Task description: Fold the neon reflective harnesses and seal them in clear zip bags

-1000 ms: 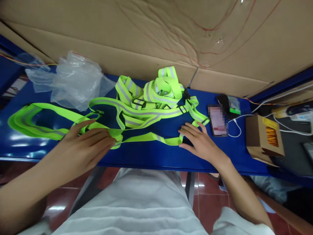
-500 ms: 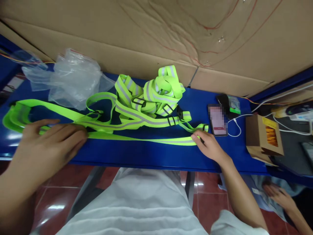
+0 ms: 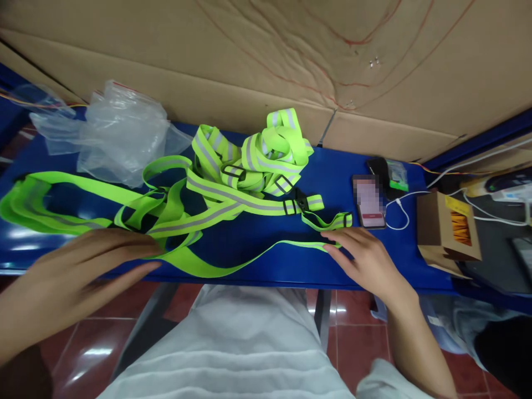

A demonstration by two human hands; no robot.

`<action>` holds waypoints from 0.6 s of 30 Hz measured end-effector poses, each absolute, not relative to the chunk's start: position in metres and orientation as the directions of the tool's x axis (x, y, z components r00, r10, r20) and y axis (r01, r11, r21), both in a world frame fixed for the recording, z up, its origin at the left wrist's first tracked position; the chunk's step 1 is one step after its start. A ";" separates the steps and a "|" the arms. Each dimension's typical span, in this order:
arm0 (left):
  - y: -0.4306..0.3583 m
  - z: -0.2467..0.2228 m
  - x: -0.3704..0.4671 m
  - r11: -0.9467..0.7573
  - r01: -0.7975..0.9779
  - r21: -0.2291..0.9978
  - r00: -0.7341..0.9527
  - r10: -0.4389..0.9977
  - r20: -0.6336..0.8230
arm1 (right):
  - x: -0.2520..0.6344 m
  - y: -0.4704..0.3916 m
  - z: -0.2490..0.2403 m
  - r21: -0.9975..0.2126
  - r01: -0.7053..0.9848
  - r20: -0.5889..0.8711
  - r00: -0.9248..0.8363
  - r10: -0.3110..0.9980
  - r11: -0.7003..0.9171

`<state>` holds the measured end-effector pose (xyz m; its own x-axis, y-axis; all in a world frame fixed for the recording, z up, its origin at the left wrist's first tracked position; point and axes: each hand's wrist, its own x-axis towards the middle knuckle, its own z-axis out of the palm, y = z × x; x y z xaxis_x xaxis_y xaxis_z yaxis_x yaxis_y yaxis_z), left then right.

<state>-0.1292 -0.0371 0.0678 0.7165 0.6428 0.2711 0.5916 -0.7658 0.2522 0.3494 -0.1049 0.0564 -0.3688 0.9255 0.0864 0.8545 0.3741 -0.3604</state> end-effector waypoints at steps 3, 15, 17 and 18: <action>-0.031 0.073 -0.141 -0.628 0.709 0.322 0.518 0.773 0.367 | 0.333 -0.088 0.061 -0.278 0.902 0.152 -0.299 0.942 0.331; 0.026 0.058 -0.238 0.233 0.945 0.229 -0.290 0.921 0.260 | 0.318 -0.006 0.012 -0.345 0.893 0.044 -0.290 0.956 0.287; 0.014 0.049 -0.236 0.285 0.938 0.200 -0.322 0.927 0.192 | 0.326 -0.012 0.018 -0.473 0.844 0.100 -0.232 0.968 0.252; 0.006 0.045 -0.233 0.301 0.937 0.176 -0.334 0.920 0.206 | 0.331 -0.017 0.022 -0.523 0.824 0.116 -0.186 0.976 0.219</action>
<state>-0.2329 0.0065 0.0445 -0.3339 0.9198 0.2061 0.9373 0.3007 0.1764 0.3314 -0.0172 0.0219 -0.1858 0.9757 0.1160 0.8239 0.2190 -0.5227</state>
